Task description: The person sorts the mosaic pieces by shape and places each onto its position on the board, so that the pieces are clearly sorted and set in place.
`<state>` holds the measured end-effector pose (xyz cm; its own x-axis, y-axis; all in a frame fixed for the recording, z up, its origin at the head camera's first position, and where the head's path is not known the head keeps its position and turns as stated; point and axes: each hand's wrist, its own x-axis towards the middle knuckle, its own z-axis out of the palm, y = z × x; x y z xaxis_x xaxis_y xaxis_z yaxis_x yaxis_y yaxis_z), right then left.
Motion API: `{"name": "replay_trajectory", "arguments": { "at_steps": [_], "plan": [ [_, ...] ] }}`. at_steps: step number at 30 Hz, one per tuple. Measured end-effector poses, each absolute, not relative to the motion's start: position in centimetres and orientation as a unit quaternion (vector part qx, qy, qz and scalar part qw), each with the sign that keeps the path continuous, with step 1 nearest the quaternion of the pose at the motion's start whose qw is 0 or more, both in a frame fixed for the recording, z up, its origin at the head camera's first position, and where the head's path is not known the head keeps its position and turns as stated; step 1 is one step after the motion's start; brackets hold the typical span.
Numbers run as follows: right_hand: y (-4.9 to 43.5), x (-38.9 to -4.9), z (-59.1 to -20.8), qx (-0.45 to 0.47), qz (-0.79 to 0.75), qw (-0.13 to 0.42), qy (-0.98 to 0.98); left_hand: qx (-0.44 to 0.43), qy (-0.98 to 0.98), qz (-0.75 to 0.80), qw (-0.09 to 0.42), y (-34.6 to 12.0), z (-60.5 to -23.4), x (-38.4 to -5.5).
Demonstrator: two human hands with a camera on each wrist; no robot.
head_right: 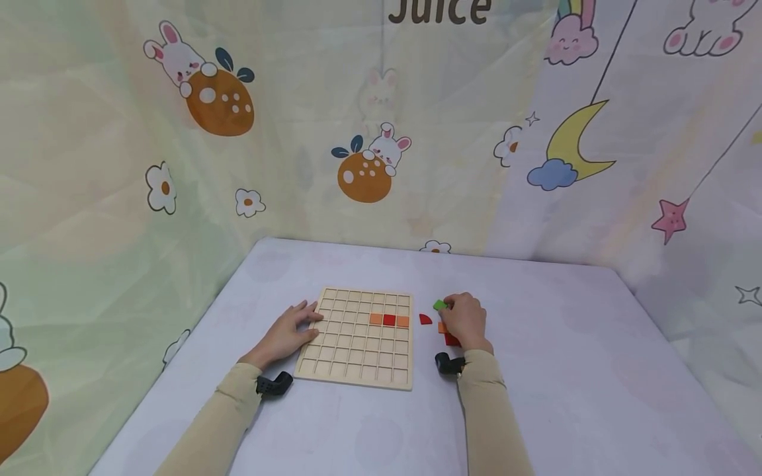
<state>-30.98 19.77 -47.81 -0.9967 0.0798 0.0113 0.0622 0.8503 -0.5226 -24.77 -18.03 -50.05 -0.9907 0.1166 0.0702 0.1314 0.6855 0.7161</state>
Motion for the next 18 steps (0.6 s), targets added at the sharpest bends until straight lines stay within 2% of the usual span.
{"name": "replay_trajectory", "arguments": {
  "at_steps": [13,18],
  "plan": [
    [18.9,-30.7,-46.5,-0.045,0.331,-0.007,-0.943,-0.07,-0.917,-0.392,0.011,-18.0,-49.9,-24.8],
    [18.2,-30.6,-46.3,-0.021,0.331,0.005,-0.944,-0.07,-0.917,-0.393,0.011,-18.0,-50.0,-24.8]
  ]
}}
